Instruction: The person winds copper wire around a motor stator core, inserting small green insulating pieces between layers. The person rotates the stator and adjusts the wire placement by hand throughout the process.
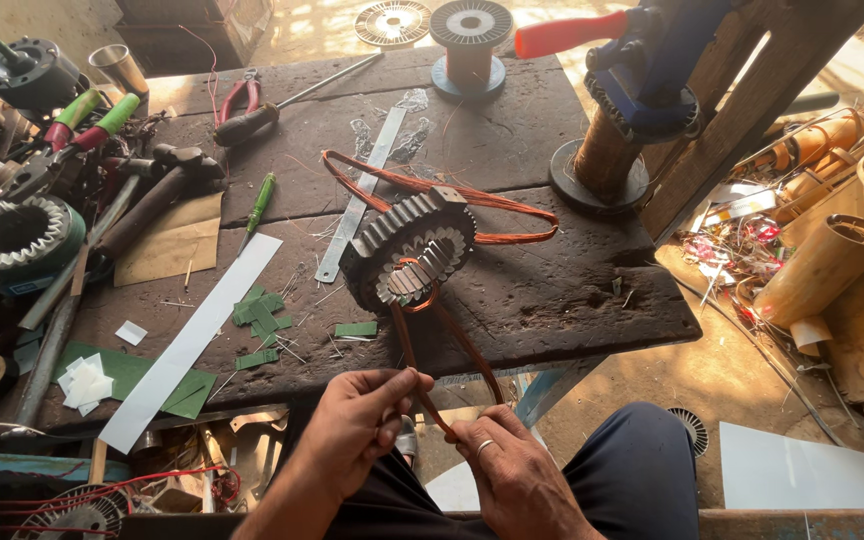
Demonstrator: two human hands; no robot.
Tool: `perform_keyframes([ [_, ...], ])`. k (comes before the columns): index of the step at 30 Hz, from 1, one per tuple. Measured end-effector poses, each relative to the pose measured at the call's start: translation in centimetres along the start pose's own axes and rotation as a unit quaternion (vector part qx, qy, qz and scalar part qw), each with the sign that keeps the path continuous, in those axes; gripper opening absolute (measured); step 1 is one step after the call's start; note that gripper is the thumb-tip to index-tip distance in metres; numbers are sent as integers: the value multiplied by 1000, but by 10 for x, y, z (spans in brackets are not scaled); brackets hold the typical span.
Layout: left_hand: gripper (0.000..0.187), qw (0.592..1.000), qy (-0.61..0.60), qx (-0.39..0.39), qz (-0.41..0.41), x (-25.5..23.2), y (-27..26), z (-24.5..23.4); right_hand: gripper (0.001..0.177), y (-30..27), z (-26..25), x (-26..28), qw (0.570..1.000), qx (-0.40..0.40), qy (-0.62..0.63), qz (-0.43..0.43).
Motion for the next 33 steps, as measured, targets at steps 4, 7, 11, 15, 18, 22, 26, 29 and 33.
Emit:
perform_keyframes([
  [4,27,999,43,-16,-11,-12,3,-1,17,1,-3,3,1000,-11,-1,-20],
  [7,27,991,133,-33,16,-23,5,-2,14,1,-2,4,1000,-12,-5,-6],
  [11,25,986,149,-52,53,-44,16,-5,16,3,-1,6,1000,-16,-1,-17],
  [15,23,993,100,-38,52,-57,31,-7,17,2,-1,5,1000,-14,-17,-22],
  [18,26,998,37,-18,49,-59,31,-9,17,1,0,3,999,-9,-32,-22],
  [22,31,997,-67,17,42,-49,24,-4,16,2,2,1,999,0,-46,-12],
  [26,43,998,-56,15,23,-46,18,-4,16,2,2,1,999,6,-34,14],
  [29,67,981,151,-94,78,-52,13,-12,18,2,-2,2,999,1,-37,-1],
  [33,98,828,392,-269,297,-73,7,-19,22,3,-4,3,999,12,-45,-2],
])
Point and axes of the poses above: each hand's wrist, its own y-axis towards the middle knuckle, its own z-axis out of the palm, x = y × z, the point moved 3 cm from there along y, towards the middle knuckle, and after that the axes turned 6 degrees about y, right-handed, at the moved point
